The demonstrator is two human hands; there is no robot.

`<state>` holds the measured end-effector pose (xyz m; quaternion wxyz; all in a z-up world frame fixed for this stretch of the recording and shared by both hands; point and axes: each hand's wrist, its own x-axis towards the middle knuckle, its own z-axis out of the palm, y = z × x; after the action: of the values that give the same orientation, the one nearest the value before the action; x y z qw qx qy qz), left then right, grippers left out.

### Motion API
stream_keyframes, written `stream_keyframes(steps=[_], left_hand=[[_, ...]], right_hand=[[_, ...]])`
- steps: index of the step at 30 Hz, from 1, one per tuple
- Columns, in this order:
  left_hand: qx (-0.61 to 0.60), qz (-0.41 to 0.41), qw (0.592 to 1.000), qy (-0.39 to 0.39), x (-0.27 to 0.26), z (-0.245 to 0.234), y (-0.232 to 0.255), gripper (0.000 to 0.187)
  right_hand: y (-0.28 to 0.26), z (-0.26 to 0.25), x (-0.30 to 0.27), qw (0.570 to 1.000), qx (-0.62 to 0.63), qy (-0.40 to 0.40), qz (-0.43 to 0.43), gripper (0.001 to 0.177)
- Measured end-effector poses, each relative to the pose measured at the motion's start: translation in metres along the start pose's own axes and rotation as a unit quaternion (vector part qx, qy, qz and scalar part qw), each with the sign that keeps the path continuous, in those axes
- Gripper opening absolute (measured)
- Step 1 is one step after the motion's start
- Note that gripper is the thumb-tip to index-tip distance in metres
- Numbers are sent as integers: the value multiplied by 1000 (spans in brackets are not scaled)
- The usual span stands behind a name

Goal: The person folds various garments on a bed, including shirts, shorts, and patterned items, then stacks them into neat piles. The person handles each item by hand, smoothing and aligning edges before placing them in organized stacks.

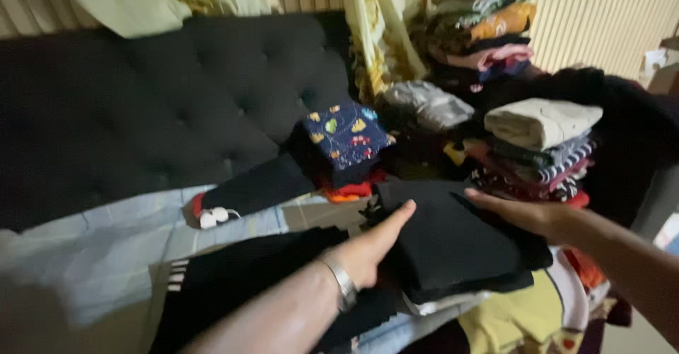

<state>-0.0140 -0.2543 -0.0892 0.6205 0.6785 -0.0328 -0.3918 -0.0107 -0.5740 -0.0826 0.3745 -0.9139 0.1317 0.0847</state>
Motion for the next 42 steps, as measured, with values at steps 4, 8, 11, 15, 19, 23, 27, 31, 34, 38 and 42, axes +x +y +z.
stream_keyframes(steps=[4,8,11,15,19,23,27,31,34,38,42], left_hand=[[-105,59,992,21,1,16,-4,84],[-228,103,966,-64,-2,9,13,71],[-253,141,951,-103,-18,-14,38,62],[-278,222,930,-87,-59,-69,89,50],[-234,306,923,-4,-112,-137,126,59],[-117,434,891,64,-187,-206,129,58],[301,517,757,264,-269,-259,124,90],[210,404,797,397,-295,-292,140,62],[-32,393,847,357,-259,-312,143,79],[-141,309,885,319,-160,-337,105,105],[-44,116,934,336,-63,-356,43,117]], right_hand=[[18,14,-5,908,392,-105,105,88],[-9,16,-6,864,480,-112,100,76],[-56,1,-8,927,341,-14,156,72],[-139,-5,-11,892,447,-43,46,62],[-241,8,-1,906,413,-72,-58,62],[-348,45,1,898,397,-108,-156,75],[-438,78,-1,877,344,-161,-292,74],[-490,112,15,868,342,-149,-326,80],[-487,126,40,890,317,-126,-304,91],[-424,163,86,952,257,-75,-146,99],[-350,212,134,956,245,-159,-42,108]])
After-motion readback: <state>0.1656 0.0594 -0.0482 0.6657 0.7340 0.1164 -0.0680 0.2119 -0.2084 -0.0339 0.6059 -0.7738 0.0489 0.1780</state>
